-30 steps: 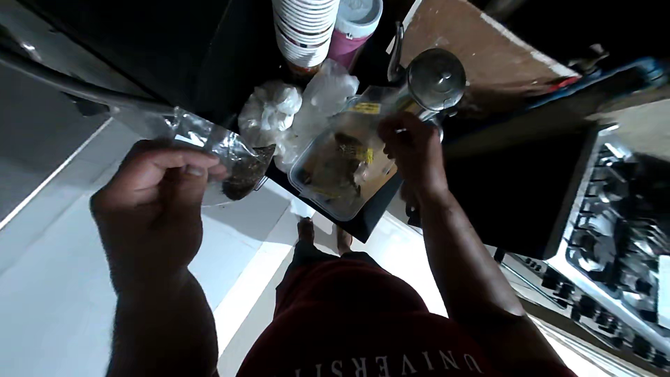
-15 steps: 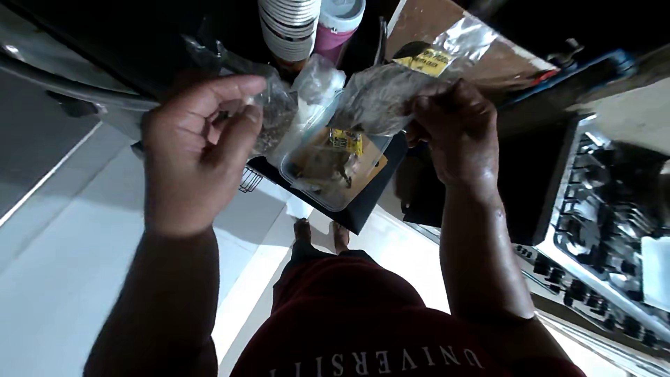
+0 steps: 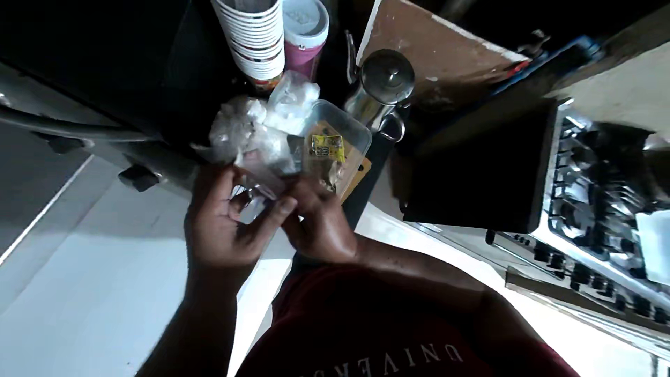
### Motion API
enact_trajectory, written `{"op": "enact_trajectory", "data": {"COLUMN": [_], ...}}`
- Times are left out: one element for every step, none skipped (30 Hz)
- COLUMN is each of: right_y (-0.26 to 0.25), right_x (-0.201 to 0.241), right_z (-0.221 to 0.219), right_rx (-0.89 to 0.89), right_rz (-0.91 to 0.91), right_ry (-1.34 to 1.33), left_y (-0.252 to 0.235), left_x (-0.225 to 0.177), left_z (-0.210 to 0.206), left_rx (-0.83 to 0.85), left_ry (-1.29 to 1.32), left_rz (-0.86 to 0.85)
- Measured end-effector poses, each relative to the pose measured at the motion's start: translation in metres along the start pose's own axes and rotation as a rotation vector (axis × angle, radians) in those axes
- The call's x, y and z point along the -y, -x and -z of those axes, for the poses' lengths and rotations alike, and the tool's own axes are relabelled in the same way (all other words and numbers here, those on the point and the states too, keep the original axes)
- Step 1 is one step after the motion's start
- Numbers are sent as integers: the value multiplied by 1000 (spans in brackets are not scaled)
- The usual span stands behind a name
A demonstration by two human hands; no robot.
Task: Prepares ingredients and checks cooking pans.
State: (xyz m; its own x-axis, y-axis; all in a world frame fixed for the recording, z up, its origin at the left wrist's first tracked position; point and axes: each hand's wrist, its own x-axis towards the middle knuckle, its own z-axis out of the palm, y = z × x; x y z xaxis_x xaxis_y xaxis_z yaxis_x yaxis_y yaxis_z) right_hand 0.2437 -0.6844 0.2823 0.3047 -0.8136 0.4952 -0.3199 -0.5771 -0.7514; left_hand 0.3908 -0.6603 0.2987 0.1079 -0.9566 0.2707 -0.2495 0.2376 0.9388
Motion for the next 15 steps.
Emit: {"op": "enact_trajectory", "data": {"right_y": [2, 4, 4, 4, 3, 1, -1, -4, -7, -12, -17, -21, -24, -25, -25], "right_x": [1, 4, 6, 8, 8, 8, 7, 3, -2, -7, -11, -15, -20, -23, -25], "right_z": [-7, -13, -15, -16, -15, -11, -4, 5, 18, 32, 48, 62, 73, 81, 85], "right_rx": [30, 68, 127, 194, 250, 293, 317, 328, 351, 384, 427, 476, 520, 557, 588], "right_rz": [13, 17, 23, 35, 47, 51, 55, 55, 42, 7, -43, -92, -124, -145, -161], "right_ry": [-17, -36, -62, -84, -94, -94, -67, -1, 92, 199, 299, 377, 437, 485, 522], "left_y": [4, 7, 9, 12, 15, 19, 23, 27, 31, 34, 36, 39, 43, 47, 50], "left_x": [0, 0, 0, 0, 1, 1, 3, 6, 8, 10, 11, 14, 21, 31, 38], "left_z": [2, 5, 9, 15, 23, 31, 39, 49, 58, 66, 74, 81, 89, 97, 103], "left_rx": [-35, -76, -118, -152, -177, -194, -207, -222, -247, -282, -314, -337, -361, -390, -416], "left_ry": [-67, -130, -194, -267, -348, -414, -452, -460, -449, -425, -384, -341, -305, -285, -279], "left_rz": [-2, 5, 26, 66, 122, 178, 214, 234, 250, 256, 246, 229, 221, 218, 230]}}
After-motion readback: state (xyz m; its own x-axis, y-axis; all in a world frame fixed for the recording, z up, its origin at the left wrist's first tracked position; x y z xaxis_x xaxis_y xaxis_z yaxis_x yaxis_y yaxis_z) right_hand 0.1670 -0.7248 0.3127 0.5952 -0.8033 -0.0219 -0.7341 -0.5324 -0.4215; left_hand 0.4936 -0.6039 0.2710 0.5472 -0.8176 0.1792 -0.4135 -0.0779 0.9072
